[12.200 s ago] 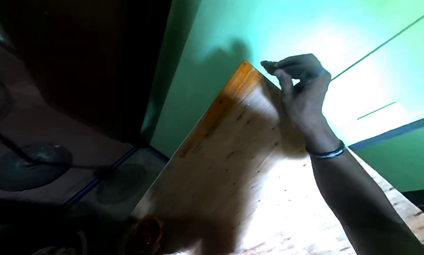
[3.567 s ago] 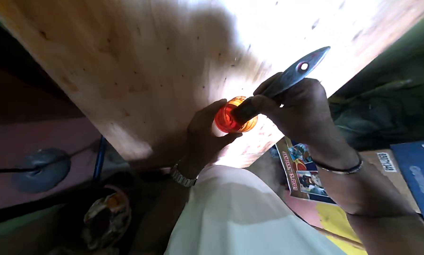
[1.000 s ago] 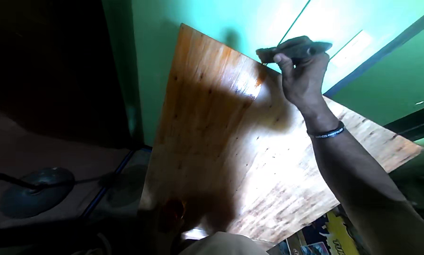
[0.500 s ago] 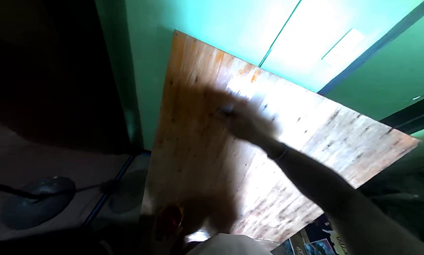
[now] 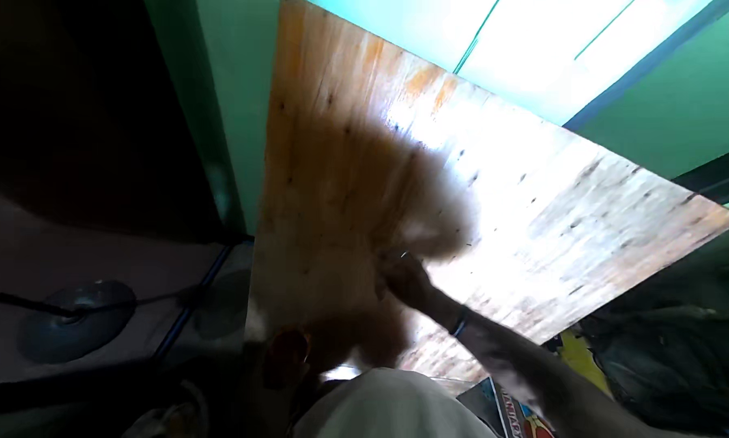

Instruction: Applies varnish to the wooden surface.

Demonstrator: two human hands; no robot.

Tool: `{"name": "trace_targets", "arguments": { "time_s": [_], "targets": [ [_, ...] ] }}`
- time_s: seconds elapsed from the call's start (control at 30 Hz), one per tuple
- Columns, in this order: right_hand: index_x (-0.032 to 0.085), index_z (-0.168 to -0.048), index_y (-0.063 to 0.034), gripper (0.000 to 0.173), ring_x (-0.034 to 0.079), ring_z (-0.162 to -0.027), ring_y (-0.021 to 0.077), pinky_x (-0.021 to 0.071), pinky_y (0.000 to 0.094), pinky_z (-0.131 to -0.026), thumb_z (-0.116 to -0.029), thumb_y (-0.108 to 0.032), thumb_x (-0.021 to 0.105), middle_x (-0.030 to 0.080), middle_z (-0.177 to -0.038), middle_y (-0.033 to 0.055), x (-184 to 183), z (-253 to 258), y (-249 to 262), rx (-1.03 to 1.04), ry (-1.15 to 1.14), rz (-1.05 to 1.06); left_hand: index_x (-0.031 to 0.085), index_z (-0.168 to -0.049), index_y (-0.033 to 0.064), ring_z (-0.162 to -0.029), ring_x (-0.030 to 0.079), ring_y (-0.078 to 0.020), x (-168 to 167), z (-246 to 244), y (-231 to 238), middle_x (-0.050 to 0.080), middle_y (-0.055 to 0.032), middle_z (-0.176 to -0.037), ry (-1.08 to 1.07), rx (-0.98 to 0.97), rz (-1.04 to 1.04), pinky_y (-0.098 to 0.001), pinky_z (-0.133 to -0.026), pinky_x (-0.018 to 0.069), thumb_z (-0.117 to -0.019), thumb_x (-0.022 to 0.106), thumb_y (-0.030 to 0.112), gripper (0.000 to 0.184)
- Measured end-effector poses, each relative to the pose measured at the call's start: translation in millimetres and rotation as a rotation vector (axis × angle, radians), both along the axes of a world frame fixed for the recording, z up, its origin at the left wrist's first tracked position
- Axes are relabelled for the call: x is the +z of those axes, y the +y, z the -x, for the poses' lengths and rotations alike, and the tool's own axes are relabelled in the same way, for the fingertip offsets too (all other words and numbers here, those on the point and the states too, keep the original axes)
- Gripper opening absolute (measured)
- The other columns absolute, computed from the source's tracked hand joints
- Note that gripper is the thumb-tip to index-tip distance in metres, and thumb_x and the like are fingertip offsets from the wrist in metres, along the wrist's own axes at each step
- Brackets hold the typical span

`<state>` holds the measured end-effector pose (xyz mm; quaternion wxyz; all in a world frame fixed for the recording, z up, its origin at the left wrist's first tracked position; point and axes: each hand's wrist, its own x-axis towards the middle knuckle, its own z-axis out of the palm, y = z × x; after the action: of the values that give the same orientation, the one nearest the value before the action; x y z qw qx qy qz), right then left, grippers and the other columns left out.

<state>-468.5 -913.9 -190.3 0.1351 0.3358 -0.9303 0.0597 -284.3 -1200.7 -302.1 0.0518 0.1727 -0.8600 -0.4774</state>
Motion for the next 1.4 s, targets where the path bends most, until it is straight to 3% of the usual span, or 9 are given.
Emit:
{"name": "trace_targets", "arguments": {
  "time_s": [0.13, 0.27, 0.4, 0.57, 0.73, 0.87, 1.03, 1.17, 1.4],
  "targets": [
    [0.068, -0.133, -0.0079, 0.035, 0.063, -0.126, 0.0319, 0.0522, 0.0471, -0.104, -0.1024, -0.013, 0.052, 0.066, -0.137, 0.0141, -18.8, -14.2, -7.6, -0.065, -0.31, -0.02, 0.06, -0.139, 0.0099, -0.11, 0.07, -0.0278, 3.6, -1.9, -3.8, 0.071, -0.015, -0.12, 0.006, 0.011, 0.066, -0.054, -0.096, 0.0554, -0.0726, 0.088, 0.054, 0.084],
    [0.074, -0.106, -0.0015, 0.021, 0.07, -0.082, 0.0194, 0.0587, 0.04, -0.077, -0.0988, -0.019, 0.065, 0.073, -0.092, 0.0115, 104.9, 31.8, 11.0, -0.235, -0.078, 0.353, 0.06, -0.138, 0.0059, -0.11, 0.069, -0.0284, 3.5, -4.0, -1.0, 0.071, -0.0166, -0.119, 0.053, -0.002, 0.072, -0.0533, -0.097, 0.0551, -0.0724, 0.088, 0.053, 0.085],
    [0.07, -0.112, -0.0016, 0.028, 0.073, -0.095, 0.0161, 0.0596, 0.0395, -0.089, -0.102, -0.027, 0.063, 0.075, -0.105, 0.0108, 235.3, 104.9, 26.4, -0.081, 0.345, 0.426, 0.058, -0.14, 0.0043, -0.11, 0.069, -0.03, 19.1, -5.7, 1.5, 0.07, -0.0184, -0.12, -0.017, -0.026, 0.053, -0.0537, -0.098, 0.0543, -0.0731, 0.088, 0.052, 0.087],
    [0.072, -0.107, -0.0033, 0.018, 0.071, -0.099, 0.0144, 0.0595, 0.033, -0.088, -0.1024, -0.017, 0.062, 0.073, -0.108, 0.0094, 276.4, 115.7, 25.9, 0.062, 0.53, 0.384, 0.058, -0.139, 0.0013, -0.112, 0.068, -0.027, 8.5, -9.2, 7.5, 0.069, -0.0193, -0.121, 0.053, 0.005, -0.066, -0.0489, -0.099, 0.0554, -0.0732, 0.09, 0.044, 0.085],
    [0.07, -0.122, -0.0036, 0.028, 0.063, -0.12, 0.0397, 0.0523, 0.0522, -0.101, -0.097, -0.009, 0.06, 0.066, -0.125, 0.0228, 199.4, 81.0, 2.1, -0.044, 0.497, 0.06, 0.056, -0.142, 0.0043, -0.113, 0.068, -0.0285, 11.5, -6.6, 9.3, 0.069, -0.019, -0.123, 0.001, -0.003, -0.062, -0.0511, -0.099, 0.0548, -0.074, 0.091, 0.041, 0.085],
    [0.075, -0.118, -0.011, 0.026, 0.065, -0.118, 0.0333, 0.0548, 0.0507, -0.097, -0.094, -0.01, 0.067, 0.067, -0.13, 0.0159, 54.2, 38.8, -21.8, 0.079, 0.221, 0.026, 0.063, -0.135, 0.0062, -0.102, 0.071, -0.0271, -5.9, -4.6, 9.5, 0.072, -0.0167, -0.115, 0.114, 0.075, 0.092, -0.048, -0.09, 0.0583, -0.0726, 0.083, 0.061, 0.085],
    [0.067, -0.133, -0.0086, 0.034, 0.064, -0.122, 0.0365, 0.0527, 0.0535, -0.1, -0.1045, -0.013, 0.051, 0.065, -0.137, 0.0148, -31.6, -7.3, -36.2, -0.001, -0.442, -0.074, 0.062, -0.132, -0.0067, -0.107, 0.068, -0.0416, 83.1, -0.3, 2.9, 0.07, -0.0278, -0.114, -0.089, -0.022, 0.06, -0.0581, -0.096, 0.0509, -0.0778, 0.088, 0.029, 0.071],
    [0.072, -0.116, 0.001, 0.025, 0.071, -0.101, 0.0284, 0.0552, 0.0457, -0.094, -0.1019, -0.016, 0.059, 0.073, -0.108, 0.018, 50.9, 18.8, -3.2, -0.214, -0.359, 0.192, 0.062, -0.138, 0.0086, -0.109, 0.07, -0.0271, 1.5, -5.7, 5.6, 0.072, -0.015, -0.12, 0.04, 0.02, 0.092, -0.0525, -0.095, 0.0565, -0.0714, 0.086, 0.058, 0.086],
    [0.07, -0.111, -0.0023, 0.029, 0.071, -0.095, 0.0146, 0.0583, 0.037, -0.089, -0.1029, -0.029, 0.061, 0.073, -0.106, 0.0108, 259.8, 99.4, 59.7, -0.091, 0.41, 0.326, 0.058, -0.142, 0.011, -0.112, 0.069, -0.0206, 5.4, 0.5, 21.6, 0.07, -0.0111, -0.124, 0.02, -0.036, 0.022, -0.0467, -0.098, 0.0568, -0.0722, 0.088, 0.053, 0.088]
  ]
}}
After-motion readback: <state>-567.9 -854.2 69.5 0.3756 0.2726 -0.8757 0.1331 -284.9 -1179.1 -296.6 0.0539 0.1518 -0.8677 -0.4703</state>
